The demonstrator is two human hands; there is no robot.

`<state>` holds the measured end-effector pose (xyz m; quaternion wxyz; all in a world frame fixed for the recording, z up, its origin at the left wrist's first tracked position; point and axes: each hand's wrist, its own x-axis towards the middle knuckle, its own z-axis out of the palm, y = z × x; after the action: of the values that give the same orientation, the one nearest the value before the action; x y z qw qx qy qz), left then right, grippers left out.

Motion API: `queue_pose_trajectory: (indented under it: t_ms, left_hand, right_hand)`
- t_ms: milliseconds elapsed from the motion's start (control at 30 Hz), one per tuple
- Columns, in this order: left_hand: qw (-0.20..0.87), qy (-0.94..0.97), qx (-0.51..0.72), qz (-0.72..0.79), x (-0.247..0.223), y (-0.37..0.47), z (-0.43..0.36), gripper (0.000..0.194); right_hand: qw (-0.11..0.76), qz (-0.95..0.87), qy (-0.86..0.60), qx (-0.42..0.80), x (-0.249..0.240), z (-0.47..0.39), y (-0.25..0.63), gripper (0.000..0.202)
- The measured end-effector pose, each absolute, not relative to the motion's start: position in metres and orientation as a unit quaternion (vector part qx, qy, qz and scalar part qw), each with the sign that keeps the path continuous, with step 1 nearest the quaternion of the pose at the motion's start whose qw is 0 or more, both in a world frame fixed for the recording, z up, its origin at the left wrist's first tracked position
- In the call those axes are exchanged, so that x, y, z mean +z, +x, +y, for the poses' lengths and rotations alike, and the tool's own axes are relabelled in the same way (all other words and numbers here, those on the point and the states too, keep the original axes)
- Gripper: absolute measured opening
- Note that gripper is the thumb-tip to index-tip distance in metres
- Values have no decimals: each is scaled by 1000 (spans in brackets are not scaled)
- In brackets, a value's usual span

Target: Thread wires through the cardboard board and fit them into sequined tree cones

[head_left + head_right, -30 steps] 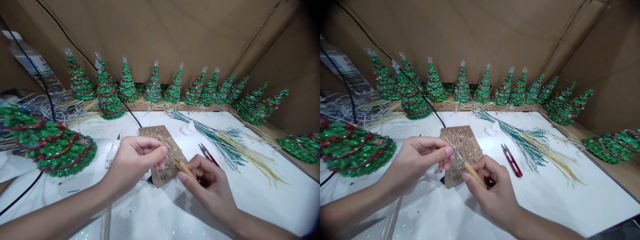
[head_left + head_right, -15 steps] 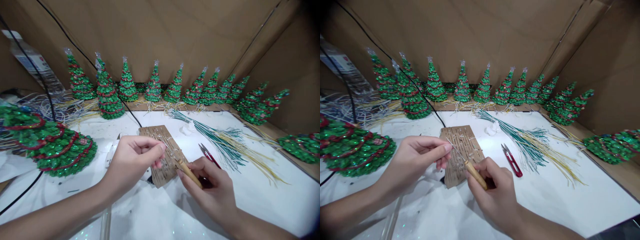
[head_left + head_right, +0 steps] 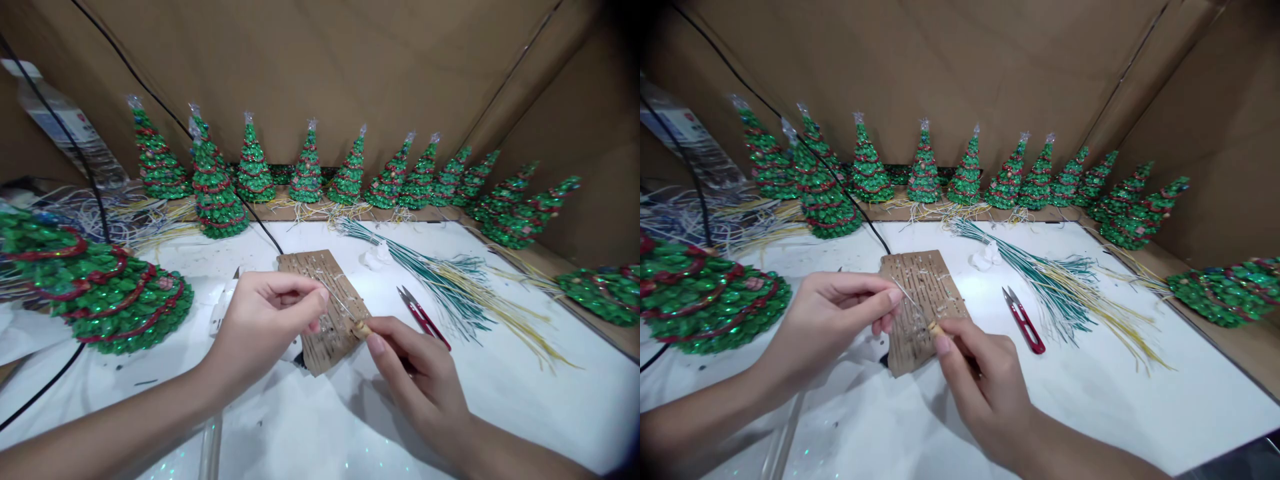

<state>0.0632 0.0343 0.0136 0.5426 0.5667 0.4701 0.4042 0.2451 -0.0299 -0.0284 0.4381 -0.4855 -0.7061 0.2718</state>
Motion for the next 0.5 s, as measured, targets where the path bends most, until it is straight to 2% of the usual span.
queue_pose_trajectory:
  t_ms: [267, 500]
  left_hand:
    - [540, 547, 437, 467, 10, 65, 33, 5]
    - [524, 590, 425, 444, 7, 65, 34, 21]
  right_hand:
    - [456, -709, -481, 240, -31, -31, 245, 7]
    - [459, -742, -467, 145, -31, -32, 247, 13]
